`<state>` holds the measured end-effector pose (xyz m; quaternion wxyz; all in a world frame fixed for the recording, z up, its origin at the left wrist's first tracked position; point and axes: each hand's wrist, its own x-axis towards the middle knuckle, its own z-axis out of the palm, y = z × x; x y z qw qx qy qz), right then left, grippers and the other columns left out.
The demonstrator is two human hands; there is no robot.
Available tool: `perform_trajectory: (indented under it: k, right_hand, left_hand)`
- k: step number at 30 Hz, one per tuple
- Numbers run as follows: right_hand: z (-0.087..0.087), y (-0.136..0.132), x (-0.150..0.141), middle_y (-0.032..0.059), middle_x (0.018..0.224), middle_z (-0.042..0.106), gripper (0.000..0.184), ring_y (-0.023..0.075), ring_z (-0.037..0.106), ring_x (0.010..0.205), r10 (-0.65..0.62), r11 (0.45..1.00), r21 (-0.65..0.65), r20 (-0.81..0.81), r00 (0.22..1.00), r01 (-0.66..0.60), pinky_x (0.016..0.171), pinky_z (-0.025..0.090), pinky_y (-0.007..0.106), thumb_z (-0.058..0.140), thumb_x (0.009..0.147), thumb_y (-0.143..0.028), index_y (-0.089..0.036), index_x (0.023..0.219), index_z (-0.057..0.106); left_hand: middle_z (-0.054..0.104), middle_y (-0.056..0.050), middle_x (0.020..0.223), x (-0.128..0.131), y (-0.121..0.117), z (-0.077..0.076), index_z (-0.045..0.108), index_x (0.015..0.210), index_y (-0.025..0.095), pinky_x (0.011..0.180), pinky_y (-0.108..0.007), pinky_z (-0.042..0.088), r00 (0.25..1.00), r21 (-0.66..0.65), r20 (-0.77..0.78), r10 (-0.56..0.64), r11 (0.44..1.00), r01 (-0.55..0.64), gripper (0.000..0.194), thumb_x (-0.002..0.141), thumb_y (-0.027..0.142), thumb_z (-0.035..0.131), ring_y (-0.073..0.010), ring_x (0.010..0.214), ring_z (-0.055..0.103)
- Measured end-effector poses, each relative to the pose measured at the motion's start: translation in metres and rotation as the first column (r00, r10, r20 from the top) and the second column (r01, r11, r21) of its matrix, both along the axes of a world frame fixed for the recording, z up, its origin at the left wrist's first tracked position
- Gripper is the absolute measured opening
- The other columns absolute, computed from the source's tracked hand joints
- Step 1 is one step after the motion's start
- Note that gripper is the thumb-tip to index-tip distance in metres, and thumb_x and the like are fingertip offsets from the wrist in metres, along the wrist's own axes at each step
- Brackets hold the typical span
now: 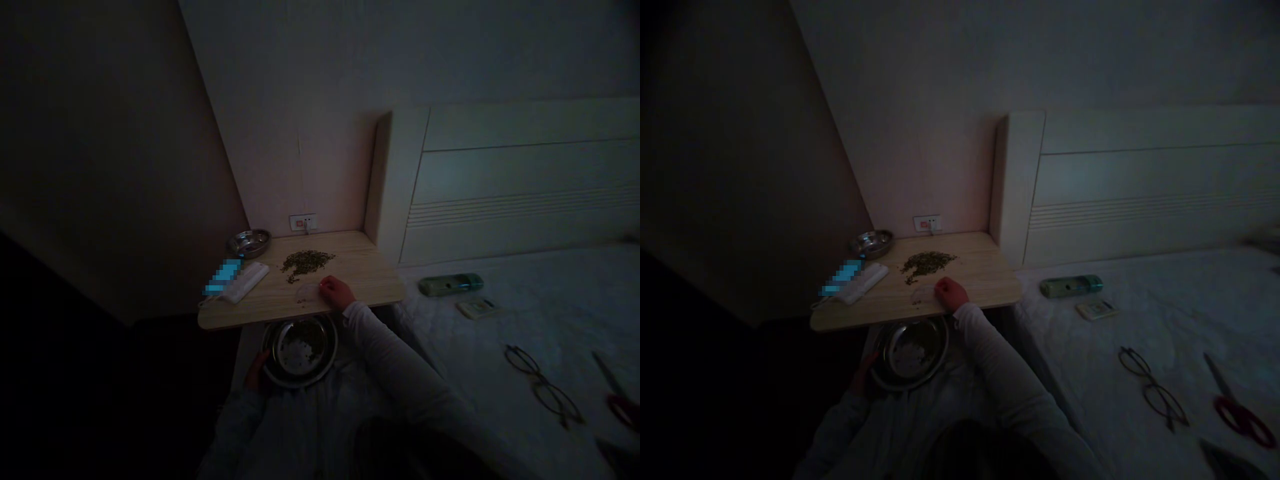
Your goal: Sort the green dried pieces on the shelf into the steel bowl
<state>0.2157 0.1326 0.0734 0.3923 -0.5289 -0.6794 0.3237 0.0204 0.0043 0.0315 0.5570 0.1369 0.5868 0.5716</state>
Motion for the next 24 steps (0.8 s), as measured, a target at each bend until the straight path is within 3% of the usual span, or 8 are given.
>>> perform_trajectory:
  k: [6, 11, 17, 24]
  right_hand:
    - [-0.003, 0.002, 0.000, -0.0013, 0.063, 0.056, 0.009, 0.0093, 0.049, 0.060, -0.006, 1.000, 0.018, 0.014, 1.000, 0.005, 0.058, 0.036, 0.022, 0.046, 0.067, -0.025, -0.018, 0.070, 0.050]
    - [-0.003, 0.001, 0.001, -0.0016, 0.063, 0.056, 0.009, 0.0093, 0.049, 0.059, 0.020, 1.000, -0.007, 0.006, 1.000, -0.020, 0.058, 0.037, 0.022, 0.047, 0.067, -0.025, -0.018, 0.071, 0.051]
    - [-0.002, 0.002, 0.001, -0.0013, 0.063, 0.057, 0.009, 0.0094, 0.049, 0.060, 0.013, 1.000, 0.001, 0.026, 1.000, -0.013, 0.058, 0.037, 0.022, 0.047, 0.066, -0.025, -0.018, 0.070, 0.052]
    - [0.001, -0.002, 0.001, -0.0012, 0.064, 0.057, 0.010, 0.0093, 0.049, 0.060, 0.042, 0.999, 0.014, 0.040, 0.998, -0.042, 0.058, 0.036, 0.021, 0.047, 0.067, -0.025, -0.018, 0.070, 0.052]
  left_hand:
    - [0.066, -0.007, 0.064, 0.004, 0.001, 0.006, 0.060, 0.086, 0.014, 0.082, -0.033, 0.039, 0.994, -0.102, 0.105, 0.026, 0.995, -0.015, 0.025, 0.068, 0.016, 0.043, -0.0211, 0.088, 0.055]
    - [0.064, -0.005, 0.056, 0.006, 0.000, 0.013, 0.061, 0.086, 0.012, 0.078, -0.032, 0.042, 0.985, -0.129, 0.169, 0.030, 0.992, -0.008, 0.026, 0.069, 0.015, 0.041, -0.0209, 0.084, 0.057]
    - [0.065, -0.007, 0.060, 0.007, -0.001, 0.017, 0.063, 0.074, 0.014, 0.078, -0.033, 0.041, 0.993, -0.154, 0.115, 0.006, 0.988, 0.012, 0.021, 0.067, 0.017, 0.043, -0.0221, 0.087, 0.056]
    - [0.065, -0.007, 0.061, 0.000, 0.001, -0.001, 0.059, 0.057, 0.022, 0.080, -0.035, 0.039, 0.999, -0.033, 0.017, -0.040, 0.999, 0.040, 0.019, 0.067, 0.017, 0.043, -0.0231, 0.093, 0.052]
